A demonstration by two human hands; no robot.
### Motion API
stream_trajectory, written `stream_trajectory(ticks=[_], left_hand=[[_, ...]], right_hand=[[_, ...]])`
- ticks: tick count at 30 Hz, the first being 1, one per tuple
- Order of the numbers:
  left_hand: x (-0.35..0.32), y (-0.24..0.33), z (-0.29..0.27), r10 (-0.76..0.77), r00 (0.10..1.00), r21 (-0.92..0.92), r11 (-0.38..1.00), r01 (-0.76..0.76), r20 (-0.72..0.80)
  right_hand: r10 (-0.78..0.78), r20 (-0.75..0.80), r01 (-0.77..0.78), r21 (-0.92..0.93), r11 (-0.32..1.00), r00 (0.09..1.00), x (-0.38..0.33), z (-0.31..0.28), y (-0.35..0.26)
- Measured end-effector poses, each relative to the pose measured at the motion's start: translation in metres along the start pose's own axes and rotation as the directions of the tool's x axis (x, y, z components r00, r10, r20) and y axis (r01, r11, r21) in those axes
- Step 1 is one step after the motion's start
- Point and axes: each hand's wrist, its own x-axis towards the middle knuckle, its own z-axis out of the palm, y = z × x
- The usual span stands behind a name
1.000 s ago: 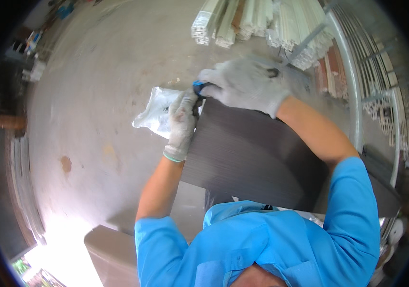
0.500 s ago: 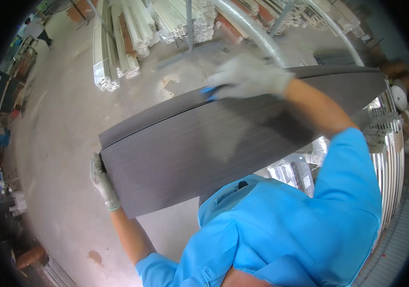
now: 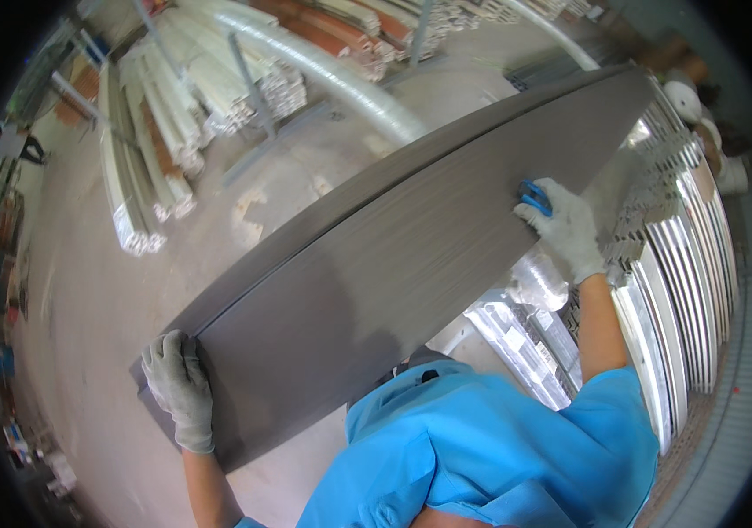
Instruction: The person inserts a long flexible strip into the groove of a large flat panel using a blue plastic tool. They flip the panel and repeat the insertion on the opposite edge, then place the panel upright against a stack of similar panels.
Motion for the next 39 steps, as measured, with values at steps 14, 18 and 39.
stream_trajectory(ticks=[14,18,39], left_hand=[[0.167,0.226,0.131,0.327,0.928,-0.467,0.858,-0.212,0.18],[0.212,0.304,0.171,0.402,0.906,-0.478,0.827,-0.297,0.133],[0.259,0.374,0.195,0.498,0.856,-0.555,0.754,-0.35,0.136]], right_hand=[[-0.154,-0.28,0.131,-0.099,0.986,0.948,-0.006,0.041,0.031],[-0.146,-0.311,0.132,-0.066,0.989,0.939,-0.005,0.039,0.029],[0.184,-0.335,-0.262,-0.203,0.943,0.924,0.082,0.009,0.203]])
